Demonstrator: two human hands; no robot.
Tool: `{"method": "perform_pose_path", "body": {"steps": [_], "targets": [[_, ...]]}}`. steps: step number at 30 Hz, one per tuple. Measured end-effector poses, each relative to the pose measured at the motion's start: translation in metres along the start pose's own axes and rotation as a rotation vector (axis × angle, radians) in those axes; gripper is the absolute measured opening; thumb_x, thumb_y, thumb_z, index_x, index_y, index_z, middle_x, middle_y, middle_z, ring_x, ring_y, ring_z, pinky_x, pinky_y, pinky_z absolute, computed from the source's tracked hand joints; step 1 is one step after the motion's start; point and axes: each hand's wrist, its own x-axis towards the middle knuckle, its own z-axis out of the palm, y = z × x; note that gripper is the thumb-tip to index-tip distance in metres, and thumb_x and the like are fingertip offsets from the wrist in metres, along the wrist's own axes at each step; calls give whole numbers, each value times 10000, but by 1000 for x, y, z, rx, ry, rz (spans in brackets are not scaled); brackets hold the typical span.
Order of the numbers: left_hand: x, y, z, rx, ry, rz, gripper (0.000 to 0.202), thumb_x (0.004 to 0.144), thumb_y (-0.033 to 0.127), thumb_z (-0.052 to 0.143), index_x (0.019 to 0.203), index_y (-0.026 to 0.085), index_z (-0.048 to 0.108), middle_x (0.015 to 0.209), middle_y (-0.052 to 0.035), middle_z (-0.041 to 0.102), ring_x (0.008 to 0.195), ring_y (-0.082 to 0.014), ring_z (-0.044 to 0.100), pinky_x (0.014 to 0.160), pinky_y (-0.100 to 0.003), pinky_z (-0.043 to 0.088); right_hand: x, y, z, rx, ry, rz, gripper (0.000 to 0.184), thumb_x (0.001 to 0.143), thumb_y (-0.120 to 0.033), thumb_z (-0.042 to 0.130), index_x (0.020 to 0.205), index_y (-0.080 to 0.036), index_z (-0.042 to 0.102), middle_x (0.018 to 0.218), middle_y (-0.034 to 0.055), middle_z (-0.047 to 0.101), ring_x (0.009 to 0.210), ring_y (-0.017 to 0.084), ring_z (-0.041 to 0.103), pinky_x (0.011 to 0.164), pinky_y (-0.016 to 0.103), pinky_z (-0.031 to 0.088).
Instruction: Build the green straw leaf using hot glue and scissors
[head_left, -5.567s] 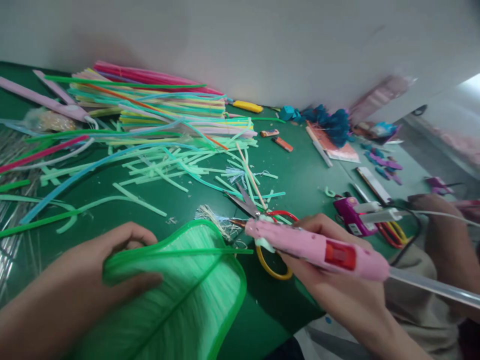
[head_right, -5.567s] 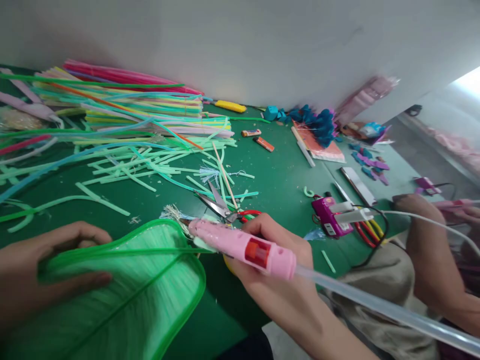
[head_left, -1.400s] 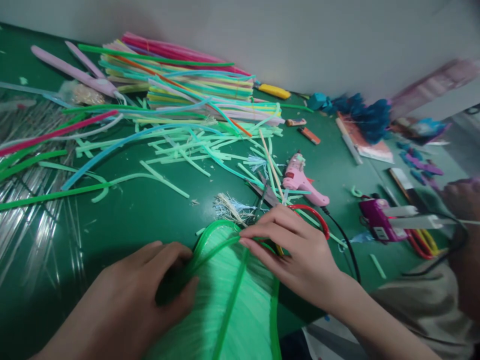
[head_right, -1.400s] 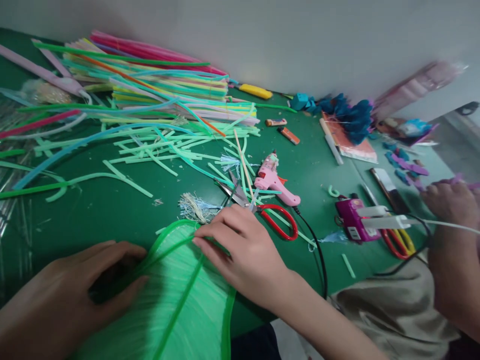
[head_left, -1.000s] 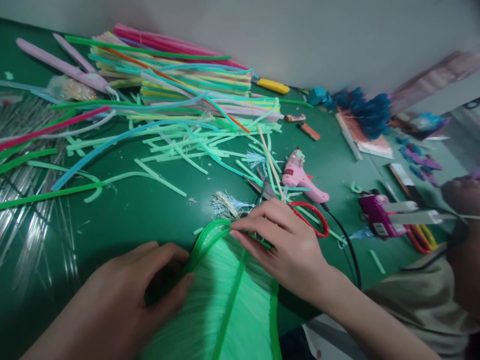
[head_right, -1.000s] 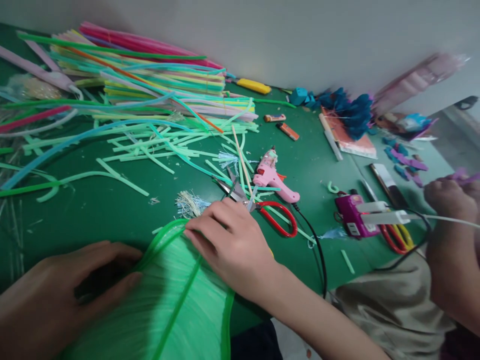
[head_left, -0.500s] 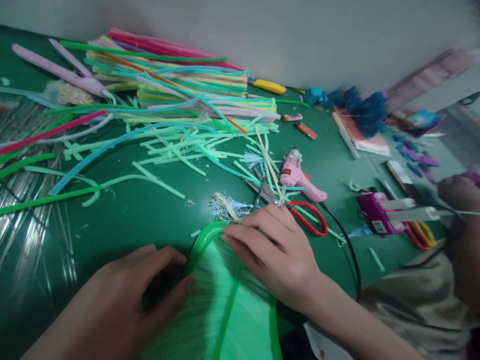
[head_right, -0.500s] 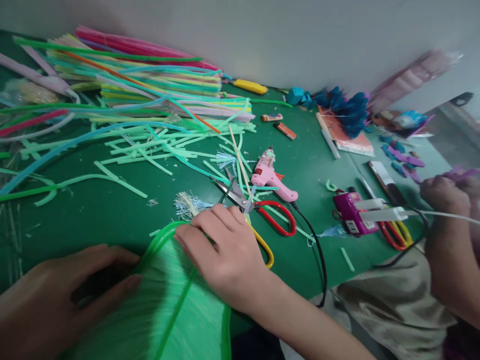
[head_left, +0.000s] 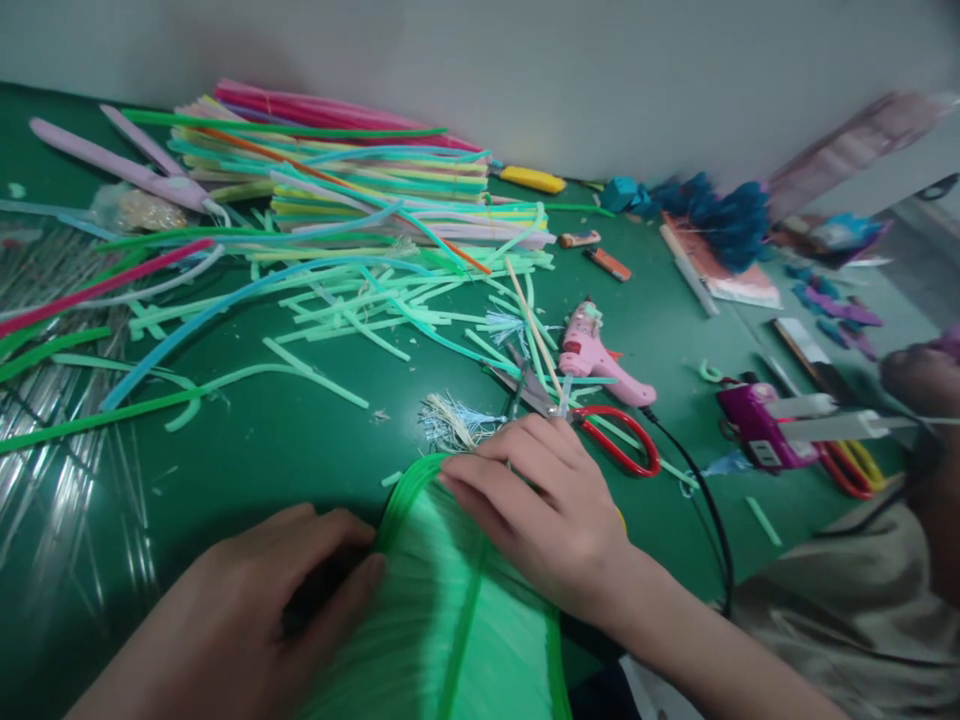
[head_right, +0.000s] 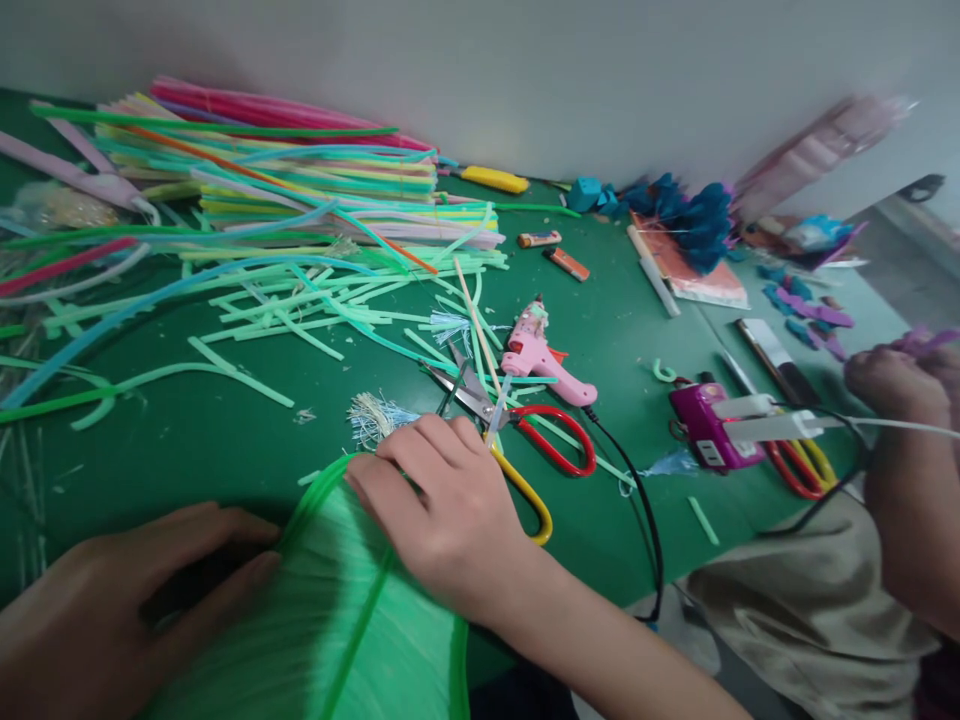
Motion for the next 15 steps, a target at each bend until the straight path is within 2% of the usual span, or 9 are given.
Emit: {"method": "perform_pose_path", "body": {"steps": [4, 7, 13, 15], "targets": [[0, -1, 0, -6, 33, 74, 225, 1012, 475, 511, 926, 332, 663, 780, 101, 734, 625, -104, 694, 546, -199, 522, 0, 1, 2, 0, -12, -1, 50, 916, -110, 698, 915, -108, 747, 792, 65, 698, 732, 180, 583, 637, 343, 418], [-1, -3, 0, 30, 78, 130, 251, 1033, 461, 478, 937, 319, 662, 759, 91, 711, 616, -101, 678, 544, -212, 510, -1, 0, 2, -6, -23, 4, 58, 921, -115, 694, 911, -109, 750, 785, 64, 696, 725, 178, 574, 628, 338, 408], [2, -14, -5, 257, 127, 448, 286, 1067, 360, 434, 978, 268, 690, 848, 23, 748, 769, -154, 701, 621, -276, 522, -1, 0, 4, 7, -28, 16, 79, 935, -132, 683, 907, -115, 755, 786, 63, 697, 735, 175, 582, 636, 331, 403], [7, -16, -7, 233, 120, 472, 288, 1068, 341, 436, 965, 249, 688, 814, 15, 730, 747, -150, 692, 627, -278, 519, 1, -1, 4, 14, -29, 19, 87, 938, -134, 679, 905, -116, 757, 789, 64, 698, 735, 174, 580, 639, 330, 400]]}}
